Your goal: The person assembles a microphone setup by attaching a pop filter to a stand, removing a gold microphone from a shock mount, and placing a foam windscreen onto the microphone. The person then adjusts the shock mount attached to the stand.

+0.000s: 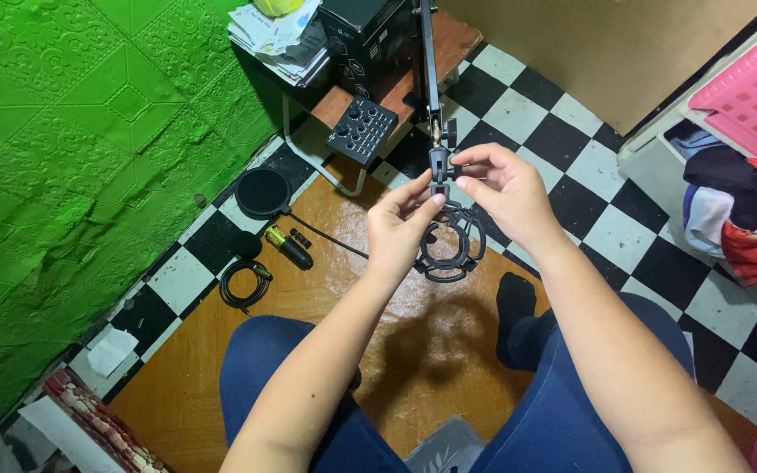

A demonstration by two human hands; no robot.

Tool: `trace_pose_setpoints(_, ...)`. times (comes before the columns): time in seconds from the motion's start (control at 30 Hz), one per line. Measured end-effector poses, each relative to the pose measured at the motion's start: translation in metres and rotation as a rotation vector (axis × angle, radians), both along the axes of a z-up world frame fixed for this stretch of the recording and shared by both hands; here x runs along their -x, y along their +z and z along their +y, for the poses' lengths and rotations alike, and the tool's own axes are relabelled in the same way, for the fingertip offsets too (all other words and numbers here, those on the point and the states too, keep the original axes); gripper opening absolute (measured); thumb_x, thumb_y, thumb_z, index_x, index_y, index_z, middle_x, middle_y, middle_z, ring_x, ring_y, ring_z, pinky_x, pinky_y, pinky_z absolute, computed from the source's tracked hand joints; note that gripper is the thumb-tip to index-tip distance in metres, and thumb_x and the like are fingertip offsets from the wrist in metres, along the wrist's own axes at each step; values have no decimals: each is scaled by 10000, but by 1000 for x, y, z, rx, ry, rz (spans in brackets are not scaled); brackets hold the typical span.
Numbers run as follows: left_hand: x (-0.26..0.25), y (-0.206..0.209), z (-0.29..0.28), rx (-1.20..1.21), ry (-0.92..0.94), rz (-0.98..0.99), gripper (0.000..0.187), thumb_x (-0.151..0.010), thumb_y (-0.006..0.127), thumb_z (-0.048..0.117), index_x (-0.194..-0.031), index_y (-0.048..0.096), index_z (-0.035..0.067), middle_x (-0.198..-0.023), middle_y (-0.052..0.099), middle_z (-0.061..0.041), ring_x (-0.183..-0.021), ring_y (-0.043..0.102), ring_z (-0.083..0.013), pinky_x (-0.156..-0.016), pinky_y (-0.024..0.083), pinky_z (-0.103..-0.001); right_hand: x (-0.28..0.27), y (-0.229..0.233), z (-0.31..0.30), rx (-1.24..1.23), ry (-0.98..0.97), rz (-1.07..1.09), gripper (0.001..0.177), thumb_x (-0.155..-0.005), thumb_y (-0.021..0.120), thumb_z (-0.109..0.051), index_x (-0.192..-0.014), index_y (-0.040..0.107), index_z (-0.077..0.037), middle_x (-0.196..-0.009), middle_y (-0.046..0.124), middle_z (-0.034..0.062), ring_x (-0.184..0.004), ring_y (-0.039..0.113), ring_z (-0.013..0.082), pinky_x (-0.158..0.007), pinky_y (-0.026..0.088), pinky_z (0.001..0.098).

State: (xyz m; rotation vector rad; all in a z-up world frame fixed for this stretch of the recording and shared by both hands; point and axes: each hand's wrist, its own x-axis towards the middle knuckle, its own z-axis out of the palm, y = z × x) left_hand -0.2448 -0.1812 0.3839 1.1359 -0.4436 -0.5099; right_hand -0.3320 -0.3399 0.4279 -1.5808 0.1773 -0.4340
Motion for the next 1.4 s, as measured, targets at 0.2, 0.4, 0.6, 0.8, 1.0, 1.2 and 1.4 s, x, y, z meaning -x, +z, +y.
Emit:
trace_pose_setpoints(0.2,-3,-3,0,58,-17,31,435,-931,716,-10,-1349,620,-80,-1131,735,-138,-967,721,-147,-808,632,-293,1,-9,-5,84,-44,-54,109,-1017,689,-7,-1119,683,31,-1267,693,84,-1029,649,99,-943,542,239)
trace_pose_setpoints(0.4,-3,-5,-1,51,-6,22,438,-927,722,-10,-1349,624,-75,-1132,738,-138,-967,719,-146,-812,629,-293,-2,-4,-4,-25,-112,108,255,-955,708,-57,-1198,642,-23,-1027,719,105,-867,686,116,-768,576,245)
trace_pose_setpoints(0.6,-3,-4,2,11,-4,-17,442,-932,722,-5,-1360,626,-62,-1141,741,-129,-976,718,-134,-847,616,-274,0,-1,-6,-167,-43,129,242,-989,653,-63,-1226,666,-19,-977,754,90,-859,716,127,-758,586,263)
trace_pose_setpoints(0.8,-5,-5,1,25,2,-9,442,-933,721,-8,-1361,625,-65,-1136,741,-130,-964,715,-134,-828,613,-278,-3,-3,-4,-151,8,29,225,-974,627,-10,-1197,661,-8,-1129,709,102,-1010,710,140,-879,621,295)
trace_pose_setpoints(1.0,-4,-5,1,18,0,-5,449,-930,726,-13,-1364,627,-65,-1134,739,-128,-970,712,-130,-843,609,-273,2,5,0,-81,32,-65,195,-971,651,34,-1165,667,21,-1235,688,88,-1124,657,132,-998,540,290)
trace_pose_setpoints(1.2,-4,-4,1,22,3,-1,453,-927,726,-20,-1367,625,-68,-1145,733,-130,-988,708,-129,-873,602,-266,-1,6,3,-151,-28,-4,266,-984,632,-34,-1248,666,-20,-1188,704,67,-1099,670,121,-982,560,284)
trace_pose_setpoints(1.4,-4,-5,1,33,-8,-4,450,-929,724,-15,-1365,623,-68,-1141,737,-134,-986,711,-135,-866,608,-275,-5,-3,1,-114,-86,173,222,-1044,632,-90,-1239,702,-9,-994,707,80,-881,661,137,-821,563,287)
